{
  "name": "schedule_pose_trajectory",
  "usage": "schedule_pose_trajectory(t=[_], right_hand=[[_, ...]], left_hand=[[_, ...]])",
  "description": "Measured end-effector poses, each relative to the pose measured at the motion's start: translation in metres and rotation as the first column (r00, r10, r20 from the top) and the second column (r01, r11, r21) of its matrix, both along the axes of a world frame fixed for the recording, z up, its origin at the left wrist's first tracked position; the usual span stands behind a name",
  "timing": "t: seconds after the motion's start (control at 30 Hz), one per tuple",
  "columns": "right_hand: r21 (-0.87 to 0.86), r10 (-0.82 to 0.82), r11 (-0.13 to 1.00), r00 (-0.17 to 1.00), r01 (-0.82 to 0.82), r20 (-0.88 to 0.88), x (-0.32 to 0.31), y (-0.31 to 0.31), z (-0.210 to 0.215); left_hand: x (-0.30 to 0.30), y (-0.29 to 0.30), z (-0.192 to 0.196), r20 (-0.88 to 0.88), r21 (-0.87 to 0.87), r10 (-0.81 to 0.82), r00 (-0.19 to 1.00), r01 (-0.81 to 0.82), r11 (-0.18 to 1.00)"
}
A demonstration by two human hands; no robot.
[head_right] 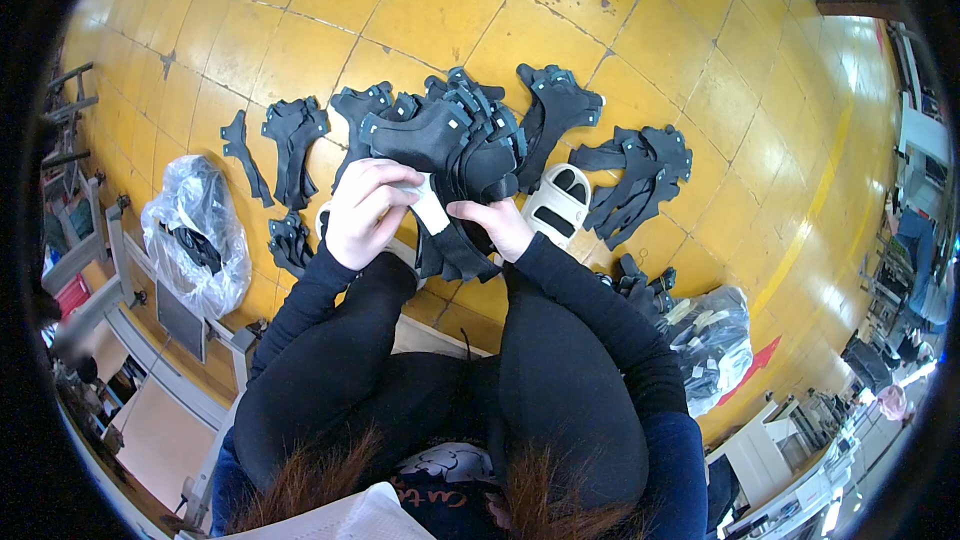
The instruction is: The person sits on the floor and repeatedly picks up black plastic parts, inspects them, and places them into a growing stack. The person handles the parts one at a time, turning them over and aligning them before stacking.
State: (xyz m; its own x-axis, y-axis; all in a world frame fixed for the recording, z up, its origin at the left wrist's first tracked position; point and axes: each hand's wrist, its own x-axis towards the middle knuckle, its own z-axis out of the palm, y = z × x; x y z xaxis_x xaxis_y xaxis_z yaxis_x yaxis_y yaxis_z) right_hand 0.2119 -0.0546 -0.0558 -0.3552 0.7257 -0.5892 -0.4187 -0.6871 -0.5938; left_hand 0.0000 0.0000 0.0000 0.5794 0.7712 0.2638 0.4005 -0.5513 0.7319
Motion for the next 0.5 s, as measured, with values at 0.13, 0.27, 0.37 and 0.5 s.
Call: schedule_pose_trajectory(t=[0.13, 0.27, 0.37, 0.5], right_hand=[[0.04, -0.084, 0.996, 0.996, 0.083, 0.019, -0.0017, -0.0014, 0.0058], [0.063, -0.055, 0.997, 0.998, 0.053, 0.029, 0.0022, -0.0014, 0.0088], [0.086, -0.011, 0.996, 0.997, 0.004, 0.075, 0.004, -0.0016, 0.0069], [0.089, -0.016, 0.996, 0.998, 0.01, 0.06, 0.0014, -0.0022, 0.004]], left_hand=[[0.0043, 0.0026, 0.006, -0.016, -0.007, 0.091, 0.996, -0.091, 0.996], [0.0058, 0.0063, 0.0062, -0.053, 0.011, 0.147, 0.988, -0.146, 0.989], [0.0072, 0.0067, 0.0078, -0.104, 0.02, 0.162, 0.981, -0.161, 0.987], [0.0027, 0.006, 0.0065, -0.133, 0.028, 0.167, 0.977, -0.165, 0.986]])
